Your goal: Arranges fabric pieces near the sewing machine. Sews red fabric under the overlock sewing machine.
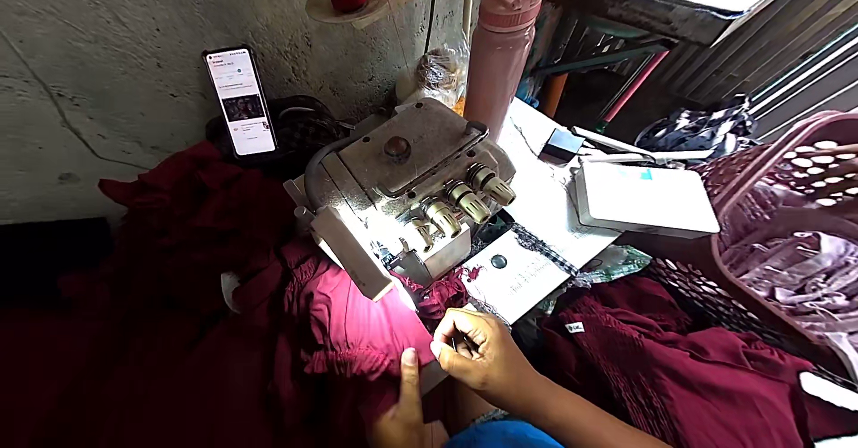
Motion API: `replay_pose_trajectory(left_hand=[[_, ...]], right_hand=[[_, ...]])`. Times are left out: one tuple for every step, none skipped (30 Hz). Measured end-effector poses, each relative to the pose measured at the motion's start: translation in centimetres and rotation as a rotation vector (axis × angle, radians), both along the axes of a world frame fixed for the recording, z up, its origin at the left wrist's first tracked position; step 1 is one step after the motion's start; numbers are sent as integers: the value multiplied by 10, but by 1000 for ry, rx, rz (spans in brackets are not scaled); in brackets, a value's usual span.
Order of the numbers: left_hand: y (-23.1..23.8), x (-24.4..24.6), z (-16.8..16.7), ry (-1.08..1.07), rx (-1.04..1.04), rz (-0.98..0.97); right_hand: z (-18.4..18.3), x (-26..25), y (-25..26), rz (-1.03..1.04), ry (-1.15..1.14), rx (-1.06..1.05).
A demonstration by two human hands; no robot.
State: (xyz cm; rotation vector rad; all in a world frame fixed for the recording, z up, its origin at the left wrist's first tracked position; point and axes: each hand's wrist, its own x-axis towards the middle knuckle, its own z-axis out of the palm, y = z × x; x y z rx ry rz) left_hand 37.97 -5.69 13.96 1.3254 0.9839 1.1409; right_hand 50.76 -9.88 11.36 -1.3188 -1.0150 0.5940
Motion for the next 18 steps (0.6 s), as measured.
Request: replay_pose_trajectory(left_hand=[[5,-3,-3,153,253,21],[12,-6,-3,296,428,23],[17,-8,-1,407,530,10],[22,-8,4,481,573,-13],[27,-6,8,537,578,-43],[32,-5,11,586,574,-78],[38,-3,12,632,575,-115],[43,-1,15,694,578,-149],[46,0,21,739,563,-188],[51,0,24,771,581,-198],[57,-2,24,801,595,-199],[63,-2,22,836,632,-171],[67,-2,20,866,657,-143],[71,-1,19,893,665,-129],[74,-1,20,919,656,-132],[76,-1,21,941,635,-147],[78,-1,22,951,620,-159],[79,-1,23,956,620,-163]], right_hand=[[0,0,0,-3,0,11],[0,0,1,-9,1,18],[0,-1,1,-18,0,19],[0,0,3,-26,-4,19],[0,1,6,-33,-13,16],[1,3,11,-40,-30,9],[2,7,19,-45,-47,-5],[4,10,27,-40,-46,-31],[7,12,34,-21,-15,-61],[10,13,41,-5,16,-78],[12,15,47,4,42,-82],[12,16,52,7,71,-74],[12,17,56,12,99,-58],[12,18,60,17,124,-43],[11,18,62,18,141,-34],[11,18,63,14,149,-30],[10,18,63,9,151,-26],[11,17,63,7,155,-24]])
